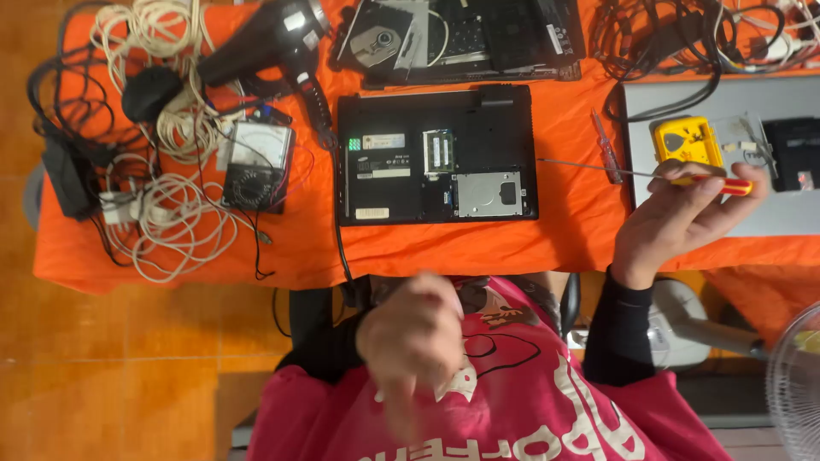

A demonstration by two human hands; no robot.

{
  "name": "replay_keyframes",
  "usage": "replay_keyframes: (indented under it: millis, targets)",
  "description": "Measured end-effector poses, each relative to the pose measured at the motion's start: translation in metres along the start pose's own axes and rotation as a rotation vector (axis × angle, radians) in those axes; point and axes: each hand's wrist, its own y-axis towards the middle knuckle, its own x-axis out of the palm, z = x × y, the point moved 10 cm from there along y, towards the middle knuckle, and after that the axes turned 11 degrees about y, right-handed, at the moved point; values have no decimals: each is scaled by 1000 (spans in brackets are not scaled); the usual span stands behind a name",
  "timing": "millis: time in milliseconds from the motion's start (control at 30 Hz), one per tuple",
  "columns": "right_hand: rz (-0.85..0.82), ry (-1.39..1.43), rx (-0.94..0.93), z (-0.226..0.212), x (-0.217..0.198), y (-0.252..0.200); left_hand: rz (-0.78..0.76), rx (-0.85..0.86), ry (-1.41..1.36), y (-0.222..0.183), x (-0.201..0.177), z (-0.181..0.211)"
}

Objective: Repairing and disassembling a laptop to access internal components.

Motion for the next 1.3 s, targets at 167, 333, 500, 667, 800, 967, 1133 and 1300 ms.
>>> replay_keyframes:
  millis: [167,333,500,667,800,967,1133,1300]
  targets:
    - [-25,-65,-22,-3,38,-7,27,160,-261,10,-12,37]
    - [-51,-64,24,7,37,-20,25,164,-299,-5,-18,49]
    - [-37,-101,41,2,71,-21,45,133,-312,-10,-26,45]
    - [-30,-78,25,11,54,-24,80,108,-335,-8,-38,39]
    - [-75,-47,32,16,64,-30,70,92,-362,-12,-40,32]
    - [-89,-85,48,18,71,-35,82,93,-365,-10,-42,28]
    - [-39,-62,51,23,58,-37,67,61,-334,-14,-38,25]
    - [-36,-62,46,23,60,-38,60,80,-334,-11,-37,24]
